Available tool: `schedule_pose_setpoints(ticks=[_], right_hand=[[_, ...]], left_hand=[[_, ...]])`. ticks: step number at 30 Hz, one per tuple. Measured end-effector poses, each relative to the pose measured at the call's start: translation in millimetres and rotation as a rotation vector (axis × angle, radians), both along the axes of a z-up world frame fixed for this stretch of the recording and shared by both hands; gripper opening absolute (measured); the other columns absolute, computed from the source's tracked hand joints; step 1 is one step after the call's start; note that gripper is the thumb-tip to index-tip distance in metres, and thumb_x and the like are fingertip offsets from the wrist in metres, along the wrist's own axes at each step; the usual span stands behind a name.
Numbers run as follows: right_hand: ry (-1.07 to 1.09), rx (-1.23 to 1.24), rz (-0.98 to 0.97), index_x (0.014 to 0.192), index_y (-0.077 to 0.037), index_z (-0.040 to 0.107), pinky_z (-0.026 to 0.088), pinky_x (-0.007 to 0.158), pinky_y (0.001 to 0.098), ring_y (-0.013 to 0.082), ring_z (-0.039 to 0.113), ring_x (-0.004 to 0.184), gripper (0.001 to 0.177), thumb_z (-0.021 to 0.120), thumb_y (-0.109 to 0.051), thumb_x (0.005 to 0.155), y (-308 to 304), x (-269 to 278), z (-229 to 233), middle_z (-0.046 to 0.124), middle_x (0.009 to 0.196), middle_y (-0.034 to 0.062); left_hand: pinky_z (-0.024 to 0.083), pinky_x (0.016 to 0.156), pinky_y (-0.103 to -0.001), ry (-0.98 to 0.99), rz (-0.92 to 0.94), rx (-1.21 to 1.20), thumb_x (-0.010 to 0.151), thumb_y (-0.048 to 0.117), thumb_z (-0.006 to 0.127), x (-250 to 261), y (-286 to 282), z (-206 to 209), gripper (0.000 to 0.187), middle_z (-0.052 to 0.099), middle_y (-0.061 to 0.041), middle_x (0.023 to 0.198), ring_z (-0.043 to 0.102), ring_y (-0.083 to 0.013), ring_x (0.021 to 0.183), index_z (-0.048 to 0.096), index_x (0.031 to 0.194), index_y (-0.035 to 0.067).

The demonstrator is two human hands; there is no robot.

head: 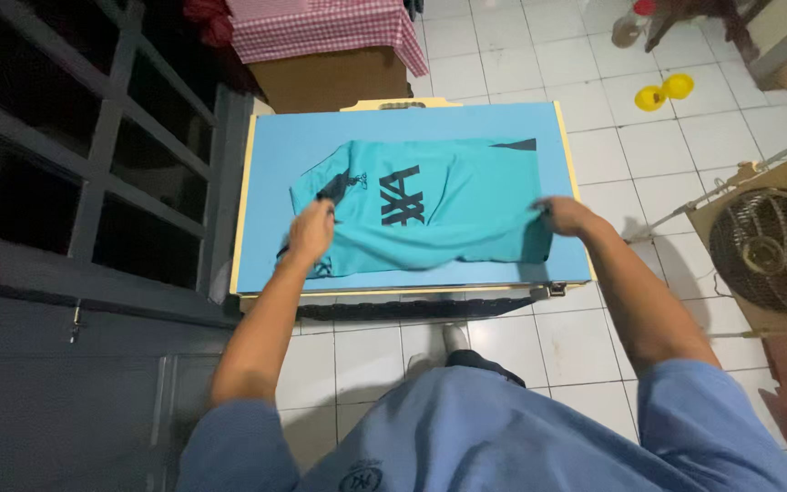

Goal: The person folds a series of shirts on a blue table by hand and places each one into a closet shelf.

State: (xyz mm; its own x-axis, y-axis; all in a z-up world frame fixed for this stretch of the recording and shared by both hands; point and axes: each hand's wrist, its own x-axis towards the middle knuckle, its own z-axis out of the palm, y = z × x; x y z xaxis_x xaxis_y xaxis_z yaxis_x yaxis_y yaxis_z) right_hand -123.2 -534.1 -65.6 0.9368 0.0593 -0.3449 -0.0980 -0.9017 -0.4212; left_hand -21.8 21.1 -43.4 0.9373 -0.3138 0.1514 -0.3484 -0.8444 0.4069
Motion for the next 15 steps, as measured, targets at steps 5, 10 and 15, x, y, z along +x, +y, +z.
schedule_pose_setpoints(ticks=[5, 10, 15], right_hand=[[-0.028, -0.281, -0.121, 0.147, -0.036, 0.052, 0.043, 0.105, 0.0634, 0.0367, 0.049, 0.136, 0.060, 0.068, -0.040, 0.089, 22, 23, 31, 0.052, 0.149, 0.0085], [-0.053, -0.248, -0.073, 0.152, -0.036, 0.044, 0.044, 0.105, 0.0630, 0.0379, 0.046, 0.138, 0.072, 0.070, -0.040, 0.085, 5, 67, 0, 0.044, 0.155, 0.0088], [-0.115, -0.267, -0.027, 0.157, -0.035, 0.034, 0.040, 0.105, 0.0652, 0.0386, 0.035, 0.144, 0.084, 0.075, -0.041, 0.083, -12, 143, -32, 0.033, 0.162, 0.0098]], left_hand=[[0.041, 0.102, -0.054, 0.072, 0.046, 0.102, 0.091, 0.031, 0.069, 46, -21, -3, 0.044, 0.060, -0.013, 0.130, 0.054, -0.0340, 0.124, 0.062, 0.130, 0.012], [0.041, 0.103, -0.054, 0.177, 0.075, 0.162, 0.090, 0.036, 0.071, 78, -33, -19, 0.049, 0.058, -0.013, 0.133, 0.052, -0.0336, 0.127, 0.061, 0.133, 0.013], [0.039, 0.106, -0.054, 0.153, 0.158, 0.159, 0.091, 0.032, 0.069, 139, -46, -46, 0.051, 0.055, -0.009, 0.142, 0.048, -0.0330, 0.132, 0.058, 0.137, 0.015]])
